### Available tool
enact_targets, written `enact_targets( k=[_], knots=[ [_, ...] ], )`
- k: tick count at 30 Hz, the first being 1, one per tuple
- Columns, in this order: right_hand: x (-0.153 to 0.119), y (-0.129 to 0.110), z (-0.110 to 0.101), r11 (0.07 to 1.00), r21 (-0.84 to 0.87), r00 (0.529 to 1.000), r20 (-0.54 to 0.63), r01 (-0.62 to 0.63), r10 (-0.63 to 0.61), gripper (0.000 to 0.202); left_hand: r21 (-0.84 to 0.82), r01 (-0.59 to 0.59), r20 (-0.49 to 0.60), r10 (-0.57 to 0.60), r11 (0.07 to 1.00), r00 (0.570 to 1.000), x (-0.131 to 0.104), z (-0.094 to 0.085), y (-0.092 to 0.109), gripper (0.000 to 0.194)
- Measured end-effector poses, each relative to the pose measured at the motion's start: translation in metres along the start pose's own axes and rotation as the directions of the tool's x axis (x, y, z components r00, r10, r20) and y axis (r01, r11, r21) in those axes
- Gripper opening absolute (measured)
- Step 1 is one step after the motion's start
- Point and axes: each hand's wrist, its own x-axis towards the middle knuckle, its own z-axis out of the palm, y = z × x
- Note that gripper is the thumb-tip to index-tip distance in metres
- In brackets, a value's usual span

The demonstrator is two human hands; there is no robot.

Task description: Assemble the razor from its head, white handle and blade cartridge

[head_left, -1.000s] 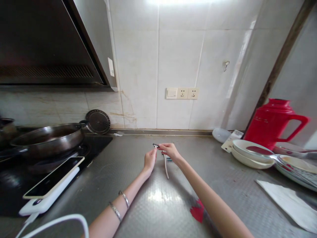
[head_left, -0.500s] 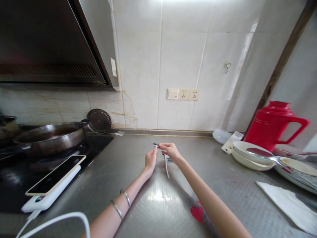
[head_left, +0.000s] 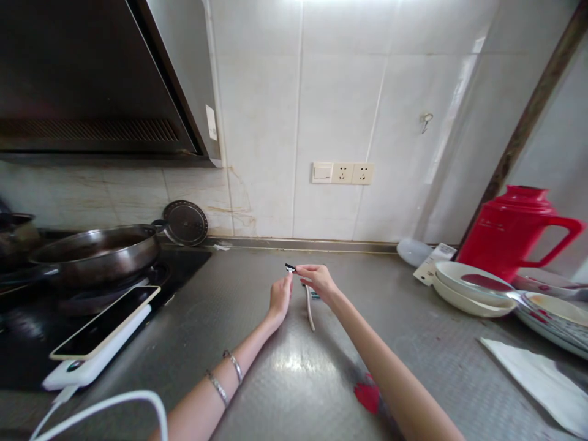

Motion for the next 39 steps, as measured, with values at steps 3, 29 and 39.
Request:
enact_targets(
  k=[3,29,39],
  knots=[
    [0.003,0.002,0.000,0.998,0.057,1.000,-0.004,-0.018,0.018,0.033,0.027,-0.052,0.010,0.052,0.998,0.999,0.000,0.000,-0.004,0.048],
    [0.024,0.042,0.017,0.070,-0.984,0.964,0.142,0.161,-0.224,0.023,-0.161,-0.039,-0.050,0.031,0.986,0.998,0.002,-0.006,0.009,0.042],
    [-0.003,0.010,-0.009,-0.146,-0.979,0.959,0.175,0.144,-0.223,0.029,-0.157,-0.008,-0.013,0.006,0.988,1.000,0.006,-0.006,0.004,0.043]
  ],
)
